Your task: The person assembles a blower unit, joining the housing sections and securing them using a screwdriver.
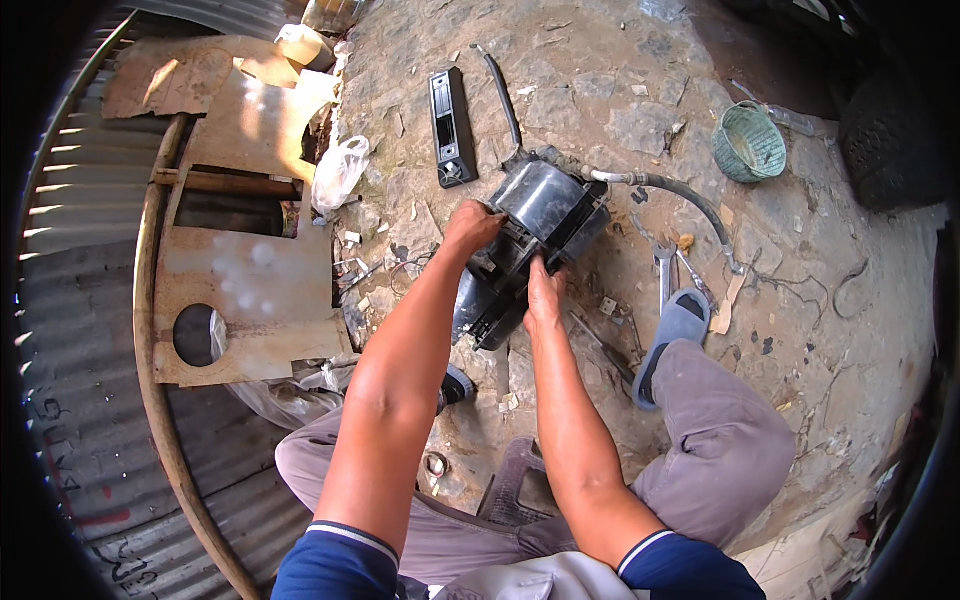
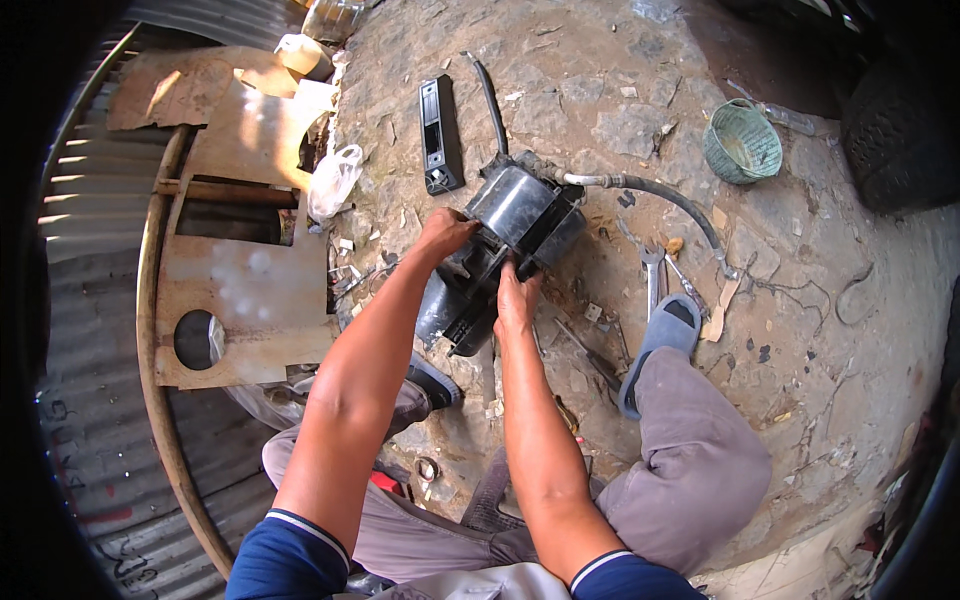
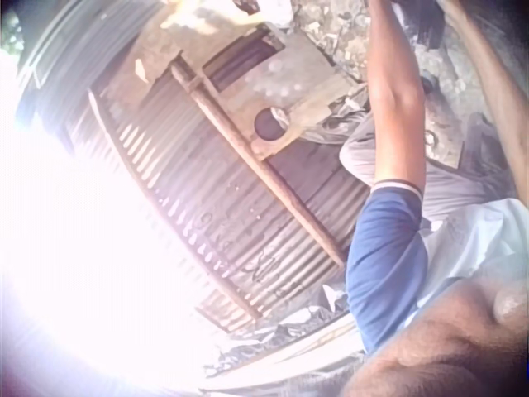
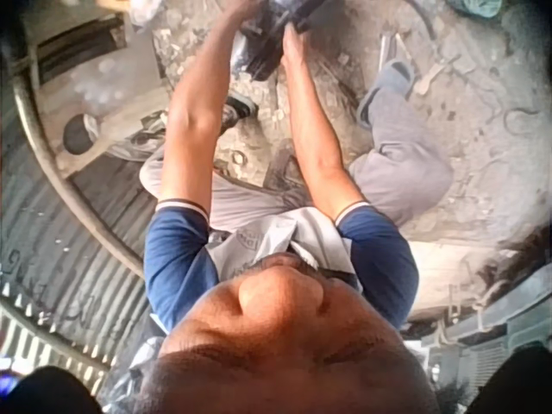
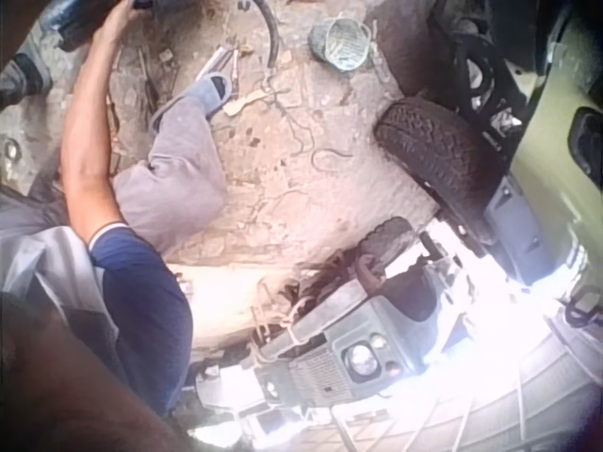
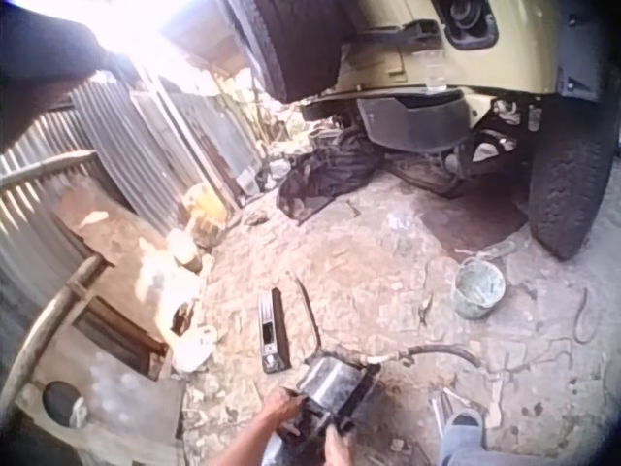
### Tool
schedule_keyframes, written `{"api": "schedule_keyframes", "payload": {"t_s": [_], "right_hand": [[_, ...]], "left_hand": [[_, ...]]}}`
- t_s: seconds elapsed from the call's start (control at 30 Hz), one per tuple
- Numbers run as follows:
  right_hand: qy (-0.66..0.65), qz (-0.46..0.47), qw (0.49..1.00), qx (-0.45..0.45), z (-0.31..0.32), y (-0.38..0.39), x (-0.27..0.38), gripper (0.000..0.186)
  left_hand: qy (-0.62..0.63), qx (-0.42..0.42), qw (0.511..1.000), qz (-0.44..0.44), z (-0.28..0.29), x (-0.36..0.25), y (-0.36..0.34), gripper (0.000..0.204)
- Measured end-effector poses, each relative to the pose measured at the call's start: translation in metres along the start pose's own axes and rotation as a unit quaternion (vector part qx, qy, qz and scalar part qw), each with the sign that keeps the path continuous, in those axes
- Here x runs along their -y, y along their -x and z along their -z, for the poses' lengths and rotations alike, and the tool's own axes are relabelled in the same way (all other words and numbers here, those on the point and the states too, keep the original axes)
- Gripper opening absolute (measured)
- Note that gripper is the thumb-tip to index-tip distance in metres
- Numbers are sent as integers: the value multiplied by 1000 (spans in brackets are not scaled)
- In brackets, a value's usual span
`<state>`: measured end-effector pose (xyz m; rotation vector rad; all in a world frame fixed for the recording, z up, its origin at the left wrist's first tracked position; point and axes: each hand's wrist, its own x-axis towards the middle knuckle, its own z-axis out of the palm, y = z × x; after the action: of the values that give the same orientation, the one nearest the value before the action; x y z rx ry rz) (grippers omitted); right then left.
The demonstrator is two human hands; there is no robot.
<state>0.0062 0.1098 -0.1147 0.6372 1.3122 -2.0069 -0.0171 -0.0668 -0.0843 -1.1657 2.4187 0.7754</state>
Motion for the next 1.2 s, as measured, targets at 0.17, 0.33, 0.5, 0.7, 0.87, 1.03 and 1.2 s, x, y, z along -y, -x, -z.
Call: {"api": "schedule_keyframes", "payload": {"t_s": [0.17, 0.33, 0.5, 0.7, 0.87, 1.03, 1.2], "right_hand": [[-18, -21, 1000, 4, 2, -9, -13, 68], [-42, -19, 999, -1, 4, -12, -11, 67], [-119, -36, 991, 39, 9, -10, -9, 59], [-71, 18, 991, 114, 8, 18, 8, 54], [150, 148, 975, 69, 5, 11, 0, 86], [269, 99, 958, 9, 1, 12, -6, 98], [247, 105, 963, -9, 1, 4, -13, 93]], "left_hand": [[64, -62, 995, 43, 11, -3, 6, 40], [109, -126, 986, 10, 59, -23, 45, 40], [117, -171, 978, 6, 66, -19, 62, 38], [145, -195, 970, -5, 73, -21, 78, 37], [123, -164, 978, -38, 85, -35, 89, 38], [117, -185, 973, -67, 87, -21, 93, 35], [91, -190, 974, -87, 83, -27, 96, 31]]}}
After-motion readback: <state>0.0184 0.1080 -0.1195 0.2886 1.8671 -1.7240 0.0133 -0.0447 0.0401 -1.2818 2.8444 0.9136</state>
